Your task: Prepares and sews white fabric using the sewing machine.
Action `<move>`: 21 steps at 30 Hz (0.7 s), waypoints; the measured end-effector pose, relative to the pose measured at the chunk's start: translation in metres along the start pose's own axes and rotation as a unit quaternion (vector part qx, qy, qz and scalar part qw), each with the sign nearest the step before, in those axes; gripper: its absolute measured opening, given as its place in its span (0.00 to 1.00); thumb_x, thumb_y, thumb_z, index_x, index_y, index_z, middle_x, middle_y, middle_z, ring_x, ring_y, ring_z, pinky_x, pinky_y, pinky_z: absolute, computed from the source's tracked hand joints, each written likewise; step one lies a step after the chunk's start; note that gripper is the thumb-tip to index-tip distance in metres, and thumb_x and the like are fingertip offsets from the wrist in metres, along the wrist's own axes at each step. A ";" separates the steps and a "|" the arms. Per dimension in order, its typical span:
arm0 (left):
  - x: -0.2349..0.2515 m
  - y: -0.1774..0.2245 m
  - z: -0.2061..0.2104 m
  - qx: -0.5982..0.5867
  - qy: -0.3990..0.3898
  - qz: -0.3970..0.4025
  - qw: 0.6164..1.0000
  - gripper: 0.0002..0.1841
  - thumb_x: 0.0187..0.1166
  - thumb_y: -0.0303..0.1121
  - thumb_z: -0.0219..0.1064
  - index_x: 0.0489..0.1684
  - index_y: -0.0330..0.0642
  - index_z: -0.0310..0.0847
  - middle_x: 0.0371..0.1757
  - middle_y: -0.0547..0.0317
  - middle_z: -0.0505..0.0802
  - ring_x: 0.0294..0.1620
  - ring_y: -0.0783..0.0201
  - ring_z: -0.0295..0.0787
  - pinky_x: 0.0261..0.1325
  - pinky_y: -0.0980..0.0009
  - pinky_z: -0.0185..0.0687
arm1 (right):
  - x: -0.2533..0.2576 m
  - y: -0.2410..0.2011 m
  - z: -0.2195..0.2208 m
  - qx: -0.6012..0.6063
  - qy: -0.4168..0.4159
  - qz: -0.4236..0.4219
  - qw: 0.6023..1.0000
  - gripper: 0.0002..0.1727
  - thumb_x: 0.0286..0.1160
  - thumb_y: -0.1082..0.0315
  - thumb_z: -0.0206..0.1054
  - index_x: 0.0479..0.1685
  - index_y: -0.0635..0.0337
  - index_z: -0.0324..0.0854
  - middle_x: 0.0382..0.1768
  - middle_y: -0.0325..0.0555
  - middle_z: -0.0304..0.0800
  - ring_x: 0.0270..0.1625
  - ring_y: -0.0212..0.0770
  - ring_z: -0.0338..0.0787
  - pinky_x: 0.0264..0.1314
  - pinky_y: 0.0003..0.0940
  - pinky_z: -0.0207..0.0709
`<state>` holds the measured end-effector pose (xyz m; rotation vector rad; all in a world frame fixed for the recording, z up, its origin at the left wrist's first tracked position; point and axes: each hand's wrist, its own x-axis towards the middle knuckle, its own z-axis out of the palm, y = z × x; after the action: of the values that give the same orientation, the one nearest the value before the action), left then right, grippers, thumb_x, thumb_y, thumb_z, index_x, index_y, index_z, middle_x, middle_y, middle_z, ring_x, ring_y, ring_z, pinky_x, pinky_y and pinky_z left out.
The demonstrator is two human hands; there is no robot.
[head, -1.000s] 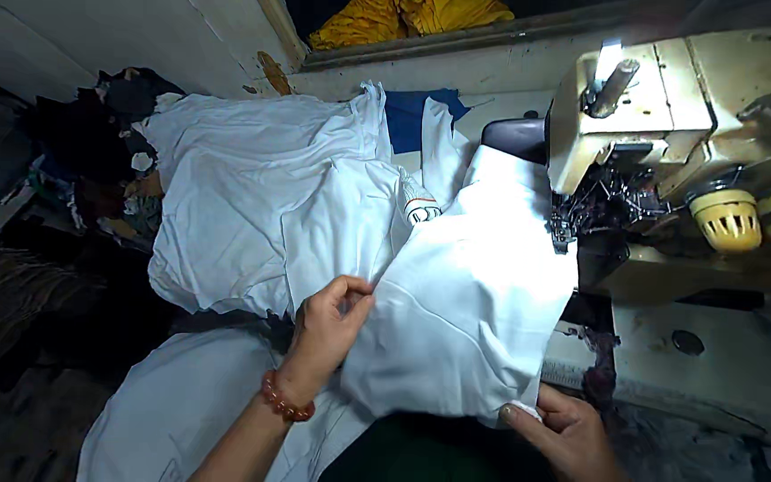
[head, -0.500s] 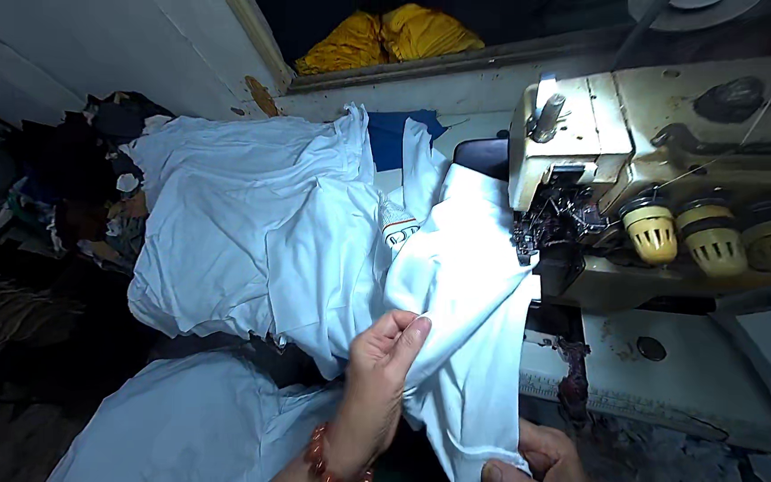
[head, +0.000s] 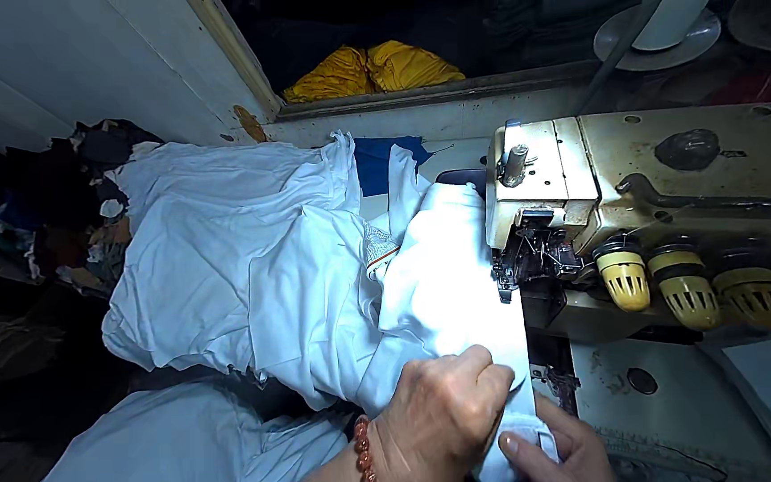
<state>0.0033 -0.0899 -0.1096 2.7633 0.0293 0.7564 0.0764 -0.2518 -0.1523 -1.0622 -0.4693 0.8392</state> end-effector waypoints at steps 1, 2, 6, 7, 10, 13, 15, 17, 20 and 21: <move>0.008 -0.002 0.001 0.011 0.007 -0.004 1.000 0.09 0.76 0.29 0.65 0.33 0.43 0.93 0.24 0.62 0.87 0.19 0.69 0.82 0.16 0.76 0.71 | 0.008 -0.003 0.003 0.004 0.014 -0.004 1.000 0.26 0.61 0.88 0.67 0.61 0.60 0.83 0.43 0.27 0.98 0.44 0.24 0.95 0.52 0.26 0.90; 0.014 -0.004 0.001 0.021 0.011 -0.009 1.000 0.08 0.75 0.29 0.66 0.32 0.43 0.93 0.24 0.62 0.87 0.19 0.69 0.82 0.16 0.76 0.71 | 0.016 -0.004 0.006 0.009 0.024 -0.011 1.000 0.25 0.60 0.88 0.66 0.60 0.62 0.82 0.43 0.29 0.98 0.44 0.24 0.95 0.51 0.26 0.90; 0.025 -0.010 0.003 0.044 0.016 -0.022 0.999 0.07 0.73 0.28 0.67 0.31 0.43 0.93 0.25 0.62 0.87 0.19 0.69 0.82 0.15 0.75 0.72 | 0.035 -0.002 0.016 0.029 0.074 -0.020 0.997 0.15 0.61 0.86 0.67 0.43 0.60 0.88 0.34 0.32 0.96 0.36 0.25 0.94 0.43 0.24 0.90; 0.025 -0.011 0.003 0.050 0.018 -0.022 0.998 0.07 0.74 0.28 0.67 0.31 0.43 0.93 0.25 0.62 0.86 0.19 0.69 0.81 0.15 0.76 0.71 | 0.036 -0.002 0.018 0.032 0.083 -0.016 0.996 0.14 0.62 0.86 0.68 0.39 0.58 0.89 0.32 0.32 0.96 0.35 0.24 0.93 0.41 0.24 0.89; 0.025 -0.012 0.003 0.067 0.015 -0.021 0.997 0.08 0.75 0.29 0.67 0.31 0.43 0.93 0.25 0.62 0.86 0.19 0.69 0.81 0.15 0.76 0.70 | 0.036 -0.002 0.023 0.034 0.098 -0.007 0.995 0.14 0.62 0.86 0.68 0.34 0.55 0.88 0.29 0.31 0.95 0.33 0.24 0.93 0.40 0.22 0.88; 0.027 -0.010 0.004 0.077 0.018 -0.026 0.997 0.07 0.73 0.29 0.67 0.27 0.43 0.91 0.23 0.63 0.85 0.16 0.70 0.79 0.13 0.76 0.67 | 0.036 0.001 0.025 0.040 0.102 -0.013 0.994 0.14 0.62 0.86 0.69 0.33 0.54 0.88 0.28 0.30 0.95 0.32 0.22 0.92 0.40 0.21 0.88; 0.032 -0.007 0.005 0.080 0.021 -0.033 0.996 0.08 0.71 0.30 0.68 0.22 0.43 0.89 0.20 0.63 0.83 0.15 0.70 0.78 0.13 0.76 0.66 | 0.036 0.004 0.026 0.048 0.095 -0.021 0.994 0.15 0.64 0.86 0.66 0.34 0.51 0.87 0.28 0.27 0.93 0.31 0.20 0.90 0.38 0.19 0.85; 0.040 -0.003 0.008 0.091 0.022 -0.045 0.995 0.10 0.71 0.31 0.69 0.17 0.43 0.85 0.18 0.64 0.80 0.14 0.70 0.76 0.12 0.76 0.65 | 0.038 0.007 0.025 0.063 0.058 -0.040 0.995 0.15 0.68 0.85 0.65 0.41 0.55 0.88 0.34 0.29 0.95 0.37 0.21 0.92 0.44 0.22 0.87; 0.054 0.001 0.014 0.130 0.020 -0.060 0.990 0.13 0.70 0.32 0.69 0.12 0.43 0.80 0.14 0.63 0.77 0.11 0.68 0.75 0.10 0.74 0.64 | 0.042 0.004 0.029 0.074 0.062 -0.033 0.995 0.16 0.68 0.87 0.60 0.39 0.56 0.88 0.34 0.30 0.96 0.38 0.22 0.93 0.46 0.23 0.88; 0.058 0.002 0.015 0.144 0.017 -0.063 0.987 0.13 0.69 0.32 0.69 0.12 0.43 0.79 0.13 0.63 0.76 0.11 0.68 0.76 0.09 0.73 0.64 | 0.043 0.004 0.031 0.069 0.071 -0.030 0.995 0.17 0.67 0.87 0.59 0.37 0.56 0.87 0.33 0.30 0.95 0.38 0.22 0.93 0.46 0.23 0.88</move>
<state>0.0611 -0.0905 -0.0924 2.9825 0.3428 0.8228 0.0799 -0.1996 -0.1445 -0.9686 -0.3172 0.7274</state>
